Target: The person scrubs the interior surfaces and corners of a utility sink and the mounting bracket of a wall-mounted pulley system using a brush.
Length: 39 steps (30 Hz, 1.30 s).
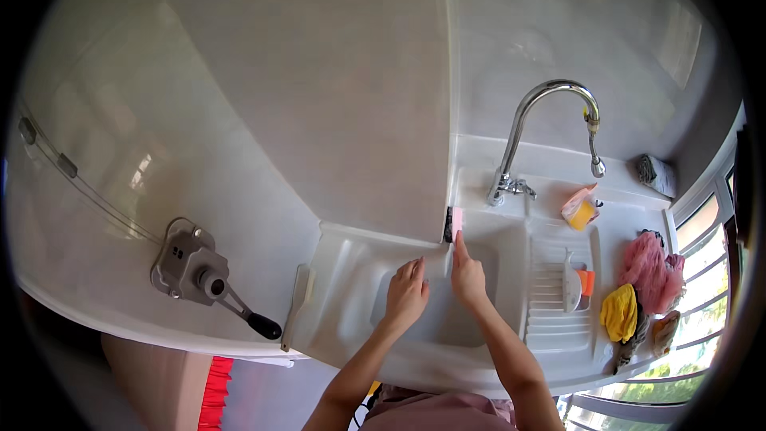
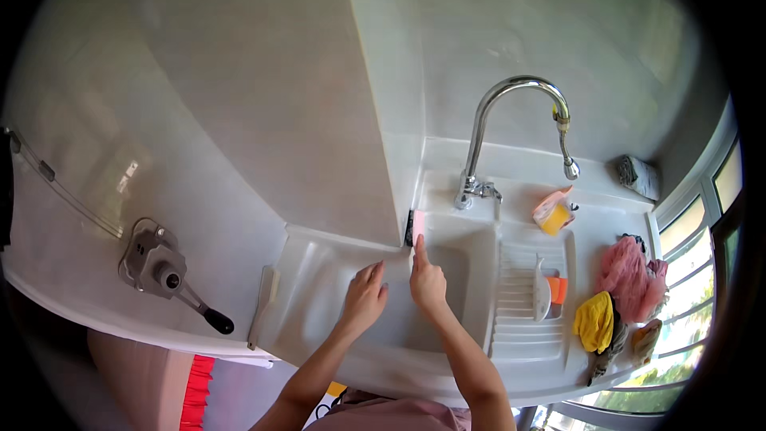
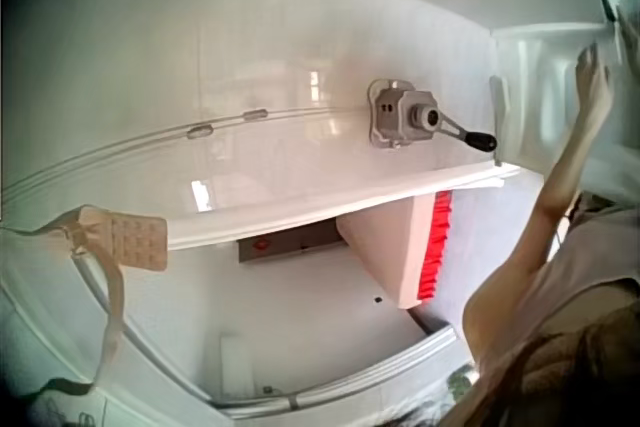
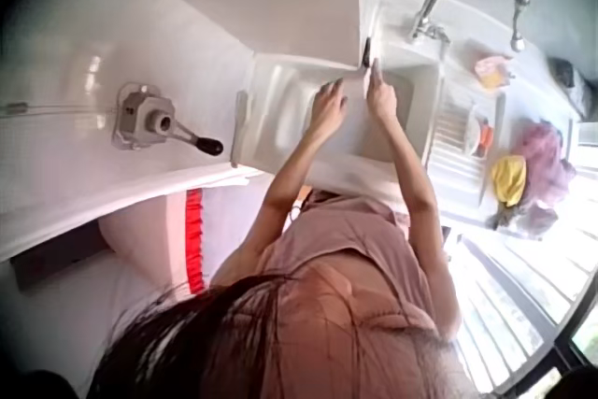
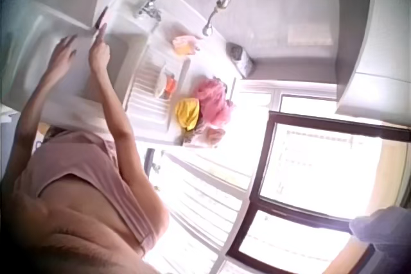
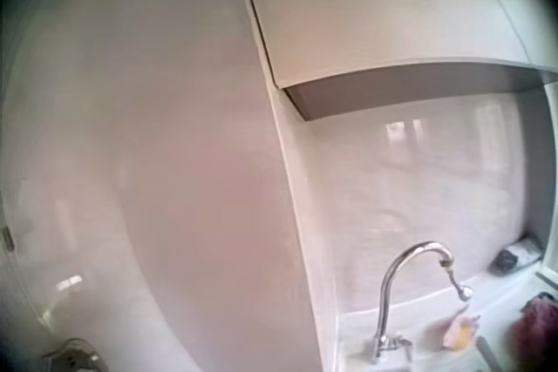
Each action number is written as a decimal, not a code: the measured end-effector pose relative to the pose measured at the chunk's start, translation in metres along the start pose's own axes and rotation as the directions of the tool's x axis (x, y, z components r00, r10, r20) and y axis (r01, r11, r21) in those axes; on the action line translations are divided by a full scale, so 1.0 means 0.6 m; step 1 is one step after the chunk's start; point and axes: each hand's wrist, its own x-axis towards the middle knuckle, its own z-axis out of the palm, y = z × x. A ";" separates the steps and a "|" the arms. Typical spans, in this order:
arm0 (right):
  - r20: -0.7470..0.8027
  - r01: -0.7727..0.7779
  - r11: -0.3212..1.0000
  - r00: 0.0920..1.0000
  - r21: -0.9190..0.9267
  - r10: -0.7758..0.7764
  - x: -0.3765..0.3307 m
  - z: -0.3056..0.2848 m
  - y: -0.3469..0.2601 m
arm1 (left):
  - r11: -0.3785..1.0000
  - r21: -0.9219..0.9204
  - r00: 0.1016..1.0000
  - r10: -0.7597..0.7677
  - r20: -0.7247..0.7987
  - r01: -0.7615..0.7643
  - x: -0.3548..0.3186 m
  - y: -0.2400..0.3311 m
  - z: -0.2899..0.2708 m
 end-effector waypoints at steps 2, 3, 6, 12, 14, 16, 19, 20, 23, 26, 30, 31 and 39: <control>0.038 -0.057 0.991 0.997 -0.118 0.062 -0.017 -0.016 -0.013 | 1.000 -0.016 0.999 -0.025 -0.033 0.025 -0.006 -0.017 -0.007; 0.069 -0.100 0.988 0.992 -0.117 0.108 -0.098 -0.013 -0.032 | 0.999 -0.021 0.999 -0.045 0.020 0.045 -0.068 -0.030 -0.045; 0.123 -0.002 1.000 0.992 -0.012 0.004 -0.140 -0.024 -0.026 | 0.979 0.139 0.975 -0.125 -0.183 0.151 -0.098 -0.074 -0.102; 0.428 0.436 0.899 0.821 -0.044 -0.377 -0.136 0.061 -0.124 | 0.774 0.404 0.869 -0.384 -0.312 0.488 -0.184 -0.147 -0.192; 0.427 0.449 0.893 0.814 -0.033 -0.393 -0.101 0.094 -0.159 | 0.730 0.401 0.832 -0.456 -0.317 0.553 -0.192 -0.152 -0.195; 0.389 0.458 0.888 0.826 -0.040 -0.409 -0.055 0.143 -0.159 | 0.729 0.390 0.825 -0.467 -0.317 0.562 -0.188 -0.156 -0.193; 0.379 0.392 0.919 0.857 -0.038 -0.350 -0.016 0.168 -0.175 | 0.736 0.379 0.825 -0.462 -0.324 0.561 -0.203 -0.183 -0.191; 0.402 0.304 0.952 0.877 -0.040 -0.263 -0.013 0.169 -0.178 | 0.729 0.389 0.825 -0.476 -0.305 0.564 -0.211 -0.188 -0.189; 0.324 0.287 0.948 0.891 0.137 -0.317 -0.049 0.157 -0.155 | 0.739 0.400 0.840 -0.469 -0.272 0.542 -0.222 -0.193 -0.194; 0.289 0.261 0.938 0.902 0.230 -0.322 -0.098 0.117 -0.097 | 0.756 0.382 0.846 -0.498 -0.190 0.531 -0.212 -0.176 -0.203; 0.292 0.033 0.979 0.952 0.203 -0.092 -0.147 0.020 -0.050 | 0.892 0.087 0.896 -0.436 -0.083 0.443 -0.182 -0.153 -0.197; 0.235 0.002 0.976 0.971 0.217 -0.054 -0.165 -0.003 -0.042 | 0.908 -0.004 0.907 -0.418 -0.045 0.418 -0.170 -0.133 -0.190; -0.130 -0.219 0.857 0.941 0.466 0.311 -0.267 -0.184 0.054 | 0.352 -0.705 0.768 -0.066 0.637 0.616 -0.052 0.107 -0.022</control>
